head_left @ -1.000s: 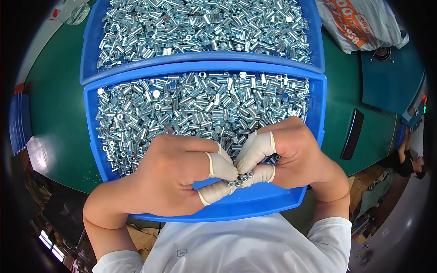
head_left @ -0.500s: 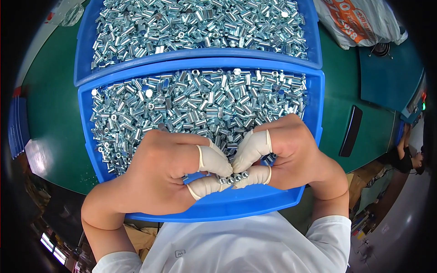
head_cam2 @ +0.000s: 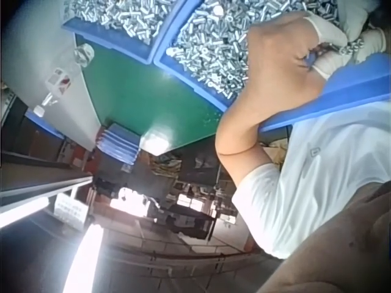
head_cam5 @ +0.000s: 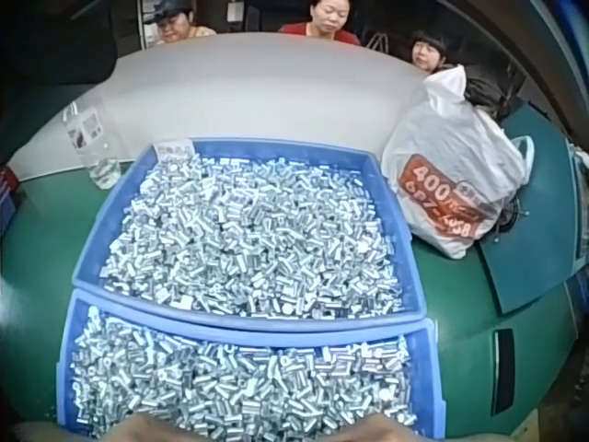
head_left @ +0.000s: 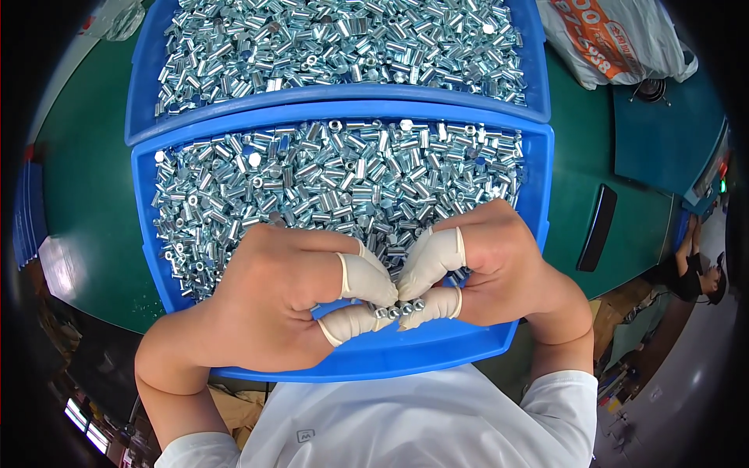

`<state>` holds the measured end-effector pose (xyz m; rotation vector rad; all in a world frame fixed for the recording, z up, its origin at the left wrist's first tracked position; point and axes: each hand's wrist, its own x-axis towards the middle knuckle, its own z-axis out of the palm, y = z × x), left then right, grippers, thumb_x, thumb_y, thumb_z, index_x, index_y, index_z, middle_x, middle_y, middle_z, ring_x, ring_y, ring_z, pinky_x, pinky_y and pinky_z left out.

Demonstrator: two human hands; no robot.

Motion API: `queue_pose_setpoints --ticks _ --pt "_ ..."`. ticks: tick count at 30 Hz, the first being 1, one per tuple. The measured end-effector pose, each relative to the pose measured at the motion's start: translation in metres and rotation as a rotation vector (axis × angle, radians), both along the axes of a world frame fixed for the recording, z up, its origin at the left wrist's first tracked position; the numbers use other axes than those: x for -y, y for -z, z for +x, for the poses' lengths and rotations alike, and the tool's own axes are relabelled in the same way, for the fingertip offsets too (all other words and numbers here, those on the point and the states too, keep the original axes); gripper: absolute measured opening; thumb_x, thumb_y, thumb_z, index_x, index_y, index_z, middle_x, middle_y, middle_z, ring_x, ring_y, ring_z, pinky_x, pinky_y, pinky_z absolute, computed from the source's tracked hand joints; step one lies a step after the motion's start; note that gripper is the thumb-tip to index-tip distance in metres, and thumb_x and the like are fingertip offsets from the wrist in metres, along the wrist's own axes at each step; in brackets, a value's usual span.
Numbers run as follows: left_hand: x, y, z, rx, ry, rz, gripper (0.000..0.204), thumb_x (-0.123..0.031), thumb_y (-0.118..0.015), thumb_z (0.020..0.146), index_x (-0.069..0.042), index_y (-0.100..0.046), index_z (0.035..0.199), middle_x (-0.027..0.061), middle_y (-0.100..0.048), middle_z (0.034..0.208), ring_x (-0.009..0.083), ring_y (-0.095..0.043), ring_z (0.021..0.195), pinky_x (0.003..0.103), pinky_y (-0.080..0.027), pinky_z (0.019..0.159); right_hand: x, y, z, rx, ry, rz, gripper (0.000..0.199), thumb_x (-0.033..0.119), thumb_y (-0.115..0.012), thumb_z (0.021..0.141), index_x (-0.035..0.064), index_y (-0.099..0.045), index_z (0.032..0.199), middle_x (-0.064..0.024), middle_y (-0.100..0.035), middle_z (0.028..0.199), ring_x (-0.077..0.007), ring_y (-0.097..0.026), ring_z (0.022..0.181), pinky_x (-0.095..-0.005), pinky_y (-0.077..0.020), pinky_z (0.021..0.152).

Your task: The recorder is manually picking up, inspecting, and sorting small metal fasteners from a blue bin at a production table.

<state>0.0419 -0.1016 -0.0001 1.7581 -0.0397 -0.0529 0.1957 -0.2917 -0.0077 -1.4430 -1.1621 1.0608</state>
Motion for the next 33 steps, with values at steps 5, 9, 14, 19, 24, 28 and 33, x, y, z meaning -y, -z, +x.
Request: queue_pose_setpoints --ticks 5,9,14,19,24,28,33 --pt "-0.0009 -0.0013 0.0007 -0.005 0.007 0.006 0.021 -0.008 -0.084 0.076 -0.01 -0.073 0.092 0.0064 -0.072 0.083 0.0252 -0.071 0.067 0.031 -0.054 0.055 0.0002 0.0018 -0.001 -0.009 0.014 0.038 0.025 0.012 -0.092 0.068 0.0073 -0.073 0.083 -0.0054 -0.074 0.078 -0.0201 -0.073 0.069 -0.0285 -0.0561 0.059" --pt "-0.0005 -0.0009 0.0017 -0.015 -0.007 -0.002 0.019 -0.006 -0.084 0.076 -0.008 -0.073 0.092 0.0071 -0.072 0.081 0.0234 -0.071 0.067 0.03 -0.055 0.057 -0.0002 0.0019 -0.0009 -0.013 0.021 0.049 0.026 0.009 -0.091 0.07 0.0053 -0.072 0.087 -0.0066 -0.072 0.076 -0.0207 -0.072 0.065 -0.029 -0.0556 0.058" --pt "0.0009 0.0015 0.0017 -0.141 -0.056 -0.183 0.016 -0.001 -0.083 0.078 -0.004 -0.074 0.09 0.0065 -0.073 0.079 0.015 -0.071 0.068 0.028 -0.056 0.06 -0.0003 -0.0038 -0.0011 -0.126 0.058 -0.107 0.025 0.013 -0.094 0.069 0.0056 -0.074 0.083 -0.0051 -0.075 0.079 -0.0142 -0.073 0.07 -0.0252 -0.0549 0.059" --pt "0.0012 0.0028 -0.0017 -0.32 -0.093 -0.309 0.024 0.002 -0.086 0.076 -0.003 -0.073 0.094 0.0059 -0.075 0.089 0.0095 -0.068 0.077 0.024 -0.052 0.066 0.0001 -0.0078 -0.0018 -0.239 0.107 -0.204 0.028 0.008 -0.093 0.069 0.0029 -0.073 0.088 -0.0051 -0.075 0.078 -0.0114 -0.073 0.072 -0.0243 -0.057 0.065" --pt "0.0027 0.0039 -0.0015 -0.31 -0.102 -0.305 0.026 0.005 -0.085 0.076 -0.002 -0.072 0.097 0.0051 -0.074 0.09 0.0082 -0.067 0.078 0.023 -0.051 0.067 0.003 -0.0016 -0.0046 -0.35 0.144 -0.173 0.03 0.007 -0.093 0.07 0.0024 -0.071 0.09 -0.0051 -0.074 0.078 -0.0098 -0.072 0.073 -0.024 -0.0565 0.065" --pt "0.0023 0.0038 -0.0016 -0.321 -0.111 -0.326 0.026 0.005 -0.085 0.076 -0.001 -0.072 0.098 0.0056 -0.074 0.088 0.0086 -0.067 0.078 0.024 -0.052 0.067 0.0023 -0.0026 -0.0031 -0.318 0.125 -0.175 0.029 0.006 -0.092 0.071 0.0023 -0.071 0.09 -0.0051 -0.074 0.079 -0.0091 -0.072 0.074 -0.0239 -0.0565 0.066" --pt "0.0027 0.005 -0.0012 -0.308 -0.112 -0.356 0.018 0.003 -0.082 0.082 -0.001 -0.072 0.096 0.0065 -0.073 0.086 0.0101 -0.069 0.077 0.026 -0.056 0.072 0.0024 -0.0026 -0.0033 -0.346 0.121 -0.192 0.027 0.005 -0.091 0.072 0.0016 -0.071 0.09 -0.0059 -0.075 0.081 -0.0094 -0.072 0.075 -0.0242 -0.0566 0.066"
